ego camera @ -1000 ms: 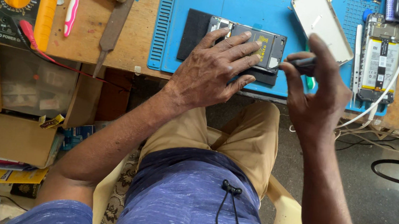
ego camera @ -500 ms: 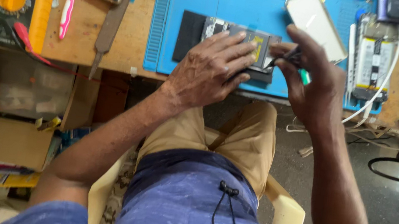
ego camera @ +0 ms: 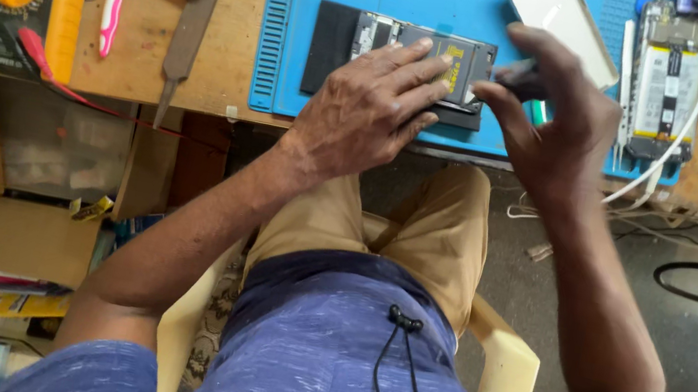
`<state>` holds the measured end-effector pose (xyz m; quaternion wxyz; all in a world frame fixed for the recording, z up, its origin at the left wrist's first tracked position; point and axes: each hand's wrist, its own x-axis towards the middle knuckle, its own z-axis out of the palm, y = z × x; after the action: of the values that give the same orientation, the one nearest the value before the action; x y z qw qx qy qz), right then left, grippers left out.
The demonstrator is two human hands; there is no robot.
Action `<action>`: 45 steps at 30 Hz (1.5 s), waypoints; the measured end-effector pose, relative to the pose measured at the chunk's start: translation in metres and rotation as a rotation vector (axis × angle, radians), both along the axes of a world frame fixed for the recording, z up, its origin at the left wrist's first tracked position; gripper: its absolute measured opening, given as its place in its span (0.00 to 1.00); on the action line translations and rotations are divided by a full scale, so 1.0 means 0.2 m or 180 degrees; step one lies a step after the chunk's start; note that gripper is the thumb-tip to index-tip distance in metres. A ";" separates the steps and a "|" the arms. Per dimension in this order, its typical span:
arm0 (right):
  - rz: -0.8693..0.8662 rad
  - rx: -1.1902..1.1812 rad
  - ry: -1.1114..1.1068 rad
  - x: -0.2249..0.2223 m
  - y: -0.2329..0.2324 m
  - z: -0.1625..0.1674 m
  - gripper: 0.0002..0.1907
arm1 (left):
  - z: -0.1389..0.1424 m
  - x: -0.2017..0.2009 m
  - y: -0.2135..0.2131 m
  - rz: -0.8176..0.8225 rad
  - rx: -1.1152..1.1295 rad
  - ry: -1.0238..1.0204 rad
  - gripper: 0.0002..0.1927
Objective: The person works on a disassembled smartphone placed on a repair mat, using a screwdriver-like hand tool to pry and work on the phone's internal components. They steady the phone with one hand while manipulating parts, occasionally repositioning the device and reaching for small components on the mat.
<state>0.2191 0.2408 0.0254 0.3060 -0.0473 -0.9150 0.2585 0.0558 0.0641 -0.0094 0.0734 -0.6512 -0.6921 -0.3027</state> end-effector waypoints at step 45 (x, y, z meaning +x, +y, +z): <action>-0.0050 -0.0319 0.0368 0.07 0.07 -0.07 0.33 | -0.01 -0.01 0.01 0.0054 0.0099 -0.0031 0.16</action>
<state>0.2323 0.2549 0.0110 0.3575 -0.0548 -0.8814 0.3038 0.0539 0.0659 -0.0107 0.0827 -0.6426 -0.6931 -0.3160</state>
